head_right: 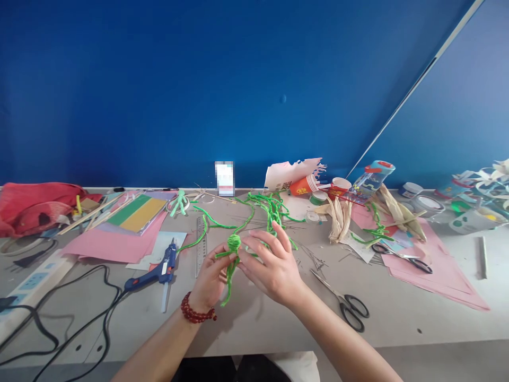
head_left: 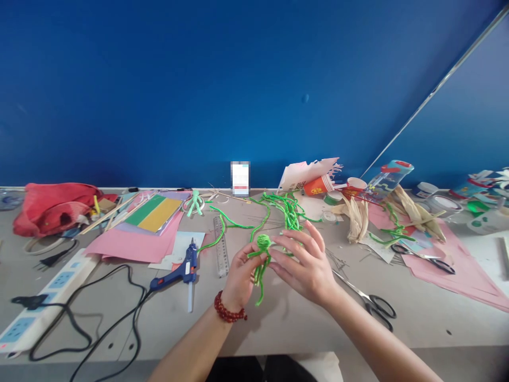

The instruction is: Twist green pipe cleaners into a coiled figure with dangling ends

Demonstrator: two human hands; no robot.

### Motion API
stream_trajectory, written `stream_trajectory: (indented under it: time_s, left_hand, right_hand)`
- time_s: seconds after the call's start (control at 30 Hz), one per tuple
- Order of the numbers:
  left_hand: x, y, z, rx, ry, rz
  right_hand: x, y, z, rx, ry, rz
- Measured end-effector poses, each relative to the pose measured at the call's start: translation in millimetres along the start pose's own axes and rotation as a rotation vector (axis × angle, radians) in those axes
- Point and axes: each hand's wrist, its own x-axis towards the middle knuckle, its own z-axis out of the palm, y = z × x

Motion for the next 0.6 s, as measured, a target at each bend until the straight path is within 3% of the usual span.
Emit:
stream_trajectory:
  time_s: [0.3,0.43,0.6]
  left_hand:
    - [1.2,0.2,-1.9,-0.027,0.05,-0.021]
    - [2.7,-5.0,-8.0,0.052,0.067,0.09]
    - [2.6,-8.6,-13.6,0.182,0.003,0.259]
  right_hand:
    - [2.0,-2.3,6.0,0.13,0.029,0.064]
    - [5.7,-2.5,3.7,0.308,-0.009,0.173]
    - [6.8,0.1,-2.6,0.595,-0.163,0.383]
